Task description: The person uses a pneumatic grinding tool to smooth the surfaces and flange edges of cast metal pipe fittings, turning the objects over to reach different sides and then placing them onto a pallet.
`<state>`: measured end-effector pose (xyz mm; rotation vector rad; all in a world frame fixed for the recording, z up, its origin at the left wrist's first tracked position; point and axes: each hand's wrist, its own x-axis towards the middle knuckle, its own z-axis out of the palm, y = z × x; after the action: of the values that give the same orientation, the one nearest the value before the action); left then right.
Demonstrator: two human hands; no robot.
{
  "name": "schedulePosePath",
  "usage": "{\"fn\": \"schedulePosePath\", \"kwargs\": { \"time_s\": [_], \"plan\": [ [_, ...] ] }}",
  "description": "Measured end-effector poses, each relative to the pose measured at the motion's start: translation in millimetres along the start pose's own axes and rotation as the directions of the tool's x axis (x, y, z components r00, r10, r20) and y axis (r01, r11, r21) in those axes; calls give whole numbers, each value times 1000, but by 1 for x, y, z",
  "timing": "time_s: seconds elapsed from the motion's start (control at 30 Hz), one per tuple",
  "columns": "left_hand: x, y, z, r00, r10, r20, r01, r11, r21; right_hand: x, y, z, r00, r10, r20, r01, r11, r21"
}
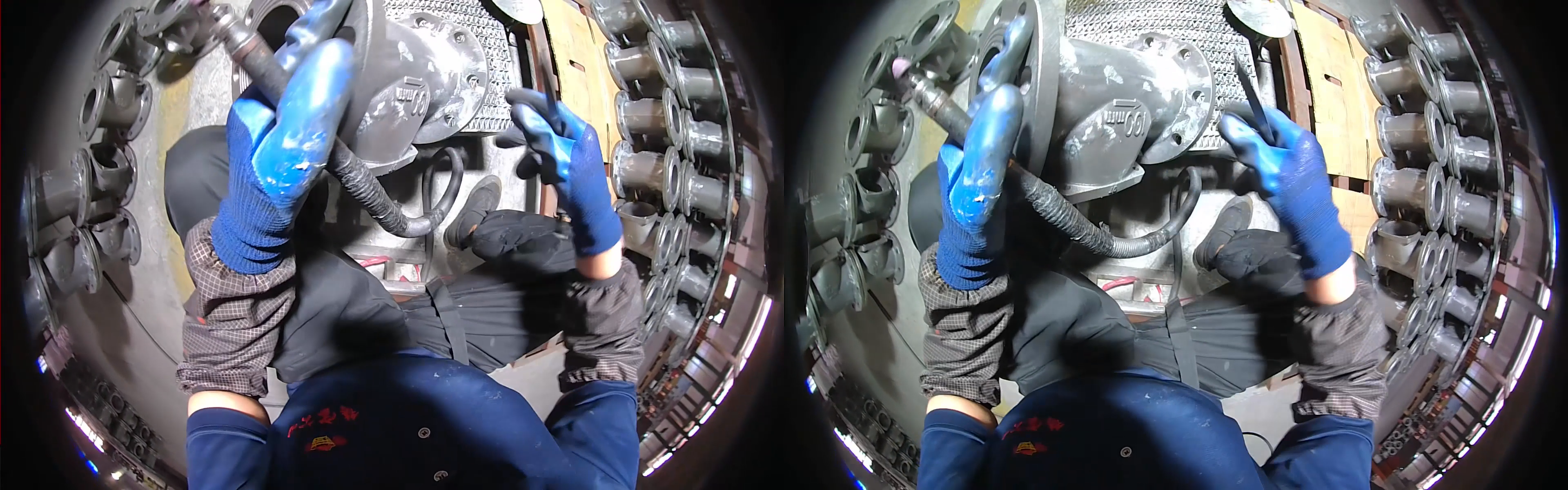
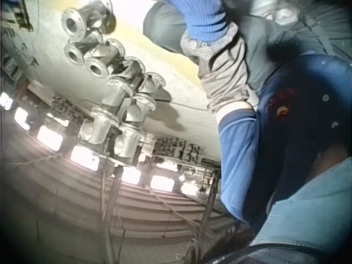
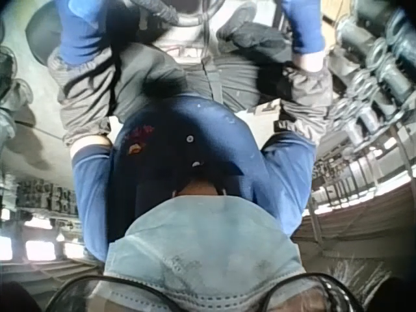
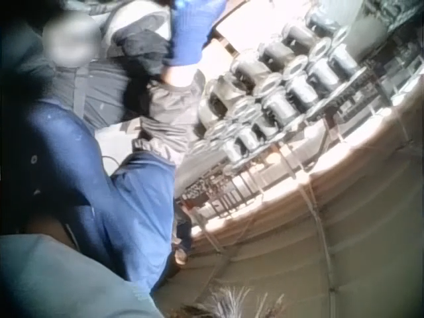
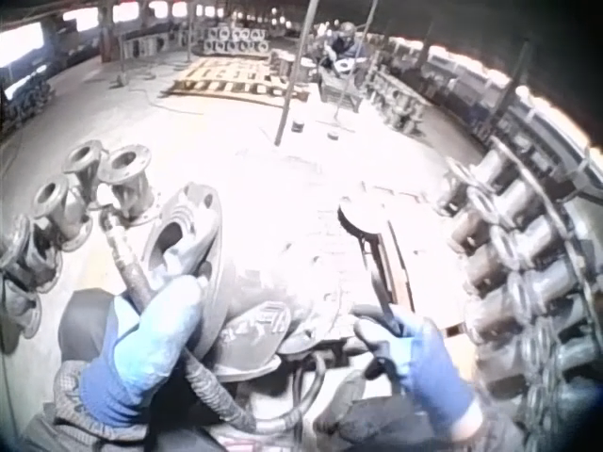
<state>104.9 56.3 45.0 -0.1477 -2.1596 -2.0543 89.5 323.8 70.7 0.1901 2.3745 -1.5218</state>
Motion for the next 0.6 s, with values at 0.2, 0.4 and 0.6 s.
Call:
{"fn": "schedulePosePath", "kwargs": {
  "time_s": [0.2,0.4,0.6],
  "plan": [
    [3,-13,1,980,194,46,-197,979,51,-11,62,-16,997,-61,-56,57,996,-75],
    [9,-9,-1,940,312,135,-331,931,154,1,52,8,985,-145,-92,136,985,-106],
    [5,7,0,999,51,6,-51,982,181,-5,60,63,996,81,-23,-65,914,400]
  ]
}}
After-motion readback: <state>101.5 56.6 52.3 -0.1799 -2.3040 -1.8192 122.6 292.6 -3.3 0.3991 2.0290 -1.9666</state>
